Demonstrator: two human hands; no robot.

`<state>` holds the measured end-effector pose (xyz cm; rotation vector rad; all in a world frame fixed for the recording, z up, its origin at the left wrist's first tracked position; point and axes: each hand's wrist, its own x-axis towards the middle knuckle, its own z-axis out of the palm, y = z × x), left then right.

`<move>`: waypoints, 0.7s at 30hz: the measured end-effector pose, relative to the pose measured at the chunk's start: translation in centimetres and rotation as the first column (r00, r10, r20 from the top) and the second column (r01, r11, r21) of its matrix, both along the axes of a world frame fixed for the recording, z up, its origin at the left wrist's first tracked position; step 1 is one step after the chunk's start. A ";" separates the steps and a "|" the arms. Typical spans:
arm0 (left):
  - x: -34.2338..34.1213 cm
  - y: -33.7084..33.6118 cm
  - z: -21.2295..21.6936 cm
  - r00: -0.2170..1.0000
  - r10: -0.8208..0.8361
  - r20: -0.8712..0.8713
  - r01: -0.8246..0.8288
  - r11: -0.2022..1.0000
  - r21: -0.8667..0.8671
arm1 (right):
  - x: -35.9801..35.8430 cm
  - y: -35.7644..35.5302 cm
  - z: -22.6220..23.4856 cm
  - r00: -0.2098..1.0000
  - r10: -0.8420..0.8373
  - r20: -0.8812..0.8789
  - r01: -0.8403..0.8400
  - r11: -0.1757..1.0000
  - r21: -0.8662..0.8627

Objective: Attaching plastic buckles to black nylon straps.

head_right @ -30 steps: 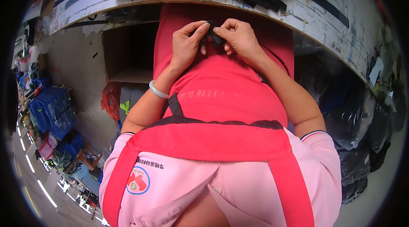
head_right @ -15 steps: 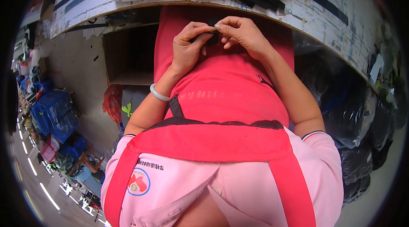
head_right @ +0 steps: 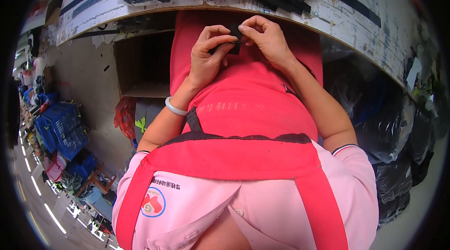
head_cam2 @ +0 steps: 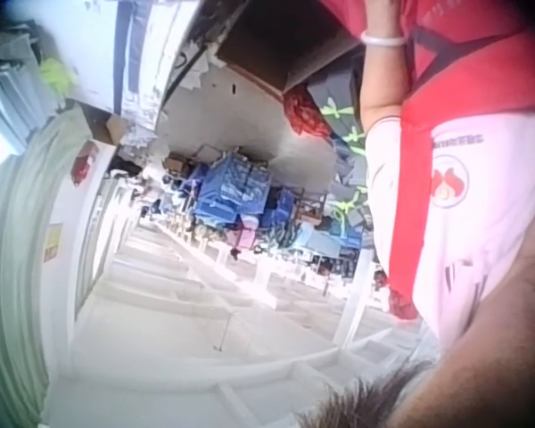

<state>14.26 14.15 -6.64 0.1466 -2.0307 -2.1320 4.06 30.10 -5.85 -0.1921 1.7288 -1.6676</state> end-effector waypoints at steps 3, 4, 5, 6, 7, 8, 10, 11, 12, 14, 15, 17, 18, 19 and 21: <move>0.1 -0.1 -0.1 1.000 -0.027 0.006 0.027 1.000 0.006 | 0.1 -0.1 0.0 1.000 -0.025 -0.007 0.024 0.999 -0.035; 0.2 -0.1 -0.1 1.000 -0.028 0.010 0.028 1.000 0.007 | 0.1 -0.2 0.0 1.000 -0.030 -0.005 0.030 0.999 -0.037; 0.2 -0.1 0.0 1.000 -0.026 0.007 0.026 1.000 0.007 | 0.2 -0.3 0.1 0.999 -0.035 -0.004 0.035 0.999 -0.039; 0.2 -0.1 0.0 1.000 -0.028 0.012 0.028 0.999 0.026 | 0.2 -0.3 0.0 0.999 -0.031 -0.008 0.031 0.999 -0.040; 0.2 -0.2 0.1 0.999 -0.029 0.017 0.028 0.999 0.045 | 0.3 -0.3 -0.1 0.999 -0.040 -0.035 0.039 0.999 -0.027; 0.3 -0.2 0.2 1.000 -0.023 0.012 0.022 0.999 0.043 | 0.4 -0.4 -0.4 0.997 -0.048 -0.063 0.047 0.999 -0.016; 0.7 -0.2 0.6 0.996 -0.068 0.054 0.061 0.990 0.128 | 0.0 -0.6 -0.5 0.993 -0.085 -0.086 0.084 0.996 -0.016; 1.0 0.0 0.6 0.993 -0.078 0.090 0.053 0.967 0.250 | -0.1 -0.5 -0.3 0.976 -0.127 -0.179 0.132 0.991 0.016; 1.0 0.0 0.6 0.986 -0.070 0.150 0.023 0.956 0.293 | -0.2 -0.7 0.1 0.949 -0.163 -0.268 0.180 0.983 0.037; 0.8 -0.2 0.2 0.946 -0.102 0.307 -0.091 0.826 0.556 | 0.1 -1.4 1.8 0.897 -0.219 -0.385 0.226 0.974 -0.027; 0.9 -0.7 -0.8 0.937 -0.142 0.319 -0.083 0.797 0.598 | 0.1 -2.1 3.3 0.872 -0.265 -0.412 0.246 0.964 -0.099; 1.0 -1.2 -0.6 0.919 -0.172 0.355 -0.135 0.709 0.692 | 0.2 -3.9 6.5 0.852 -0.303 -0.427 0.245 0.952 -0.186; 0.9 -1.2 -0.5 0.895 -0.242 0.374 -0.166 0.597 0.785 | 0.7 -5.2 8.4 0.919 -0.199 -0.340 0.133 0.969 -0.207; 0.9 -1.2 -0.8 0.905 -0.279 0.320 -0.115 0.564 0.818 | 1.4 -6.5 9.5 0.963 -0.086 -0.254 0.022 0.969 -0.245; 0.9 -1.2 -1.4 0.897 -0.332 0.293 -0.014 0.641 0.767 | 2.5 -8.9 9.6 0.952 0.063 -0.301 -0.168 0.926 -0.337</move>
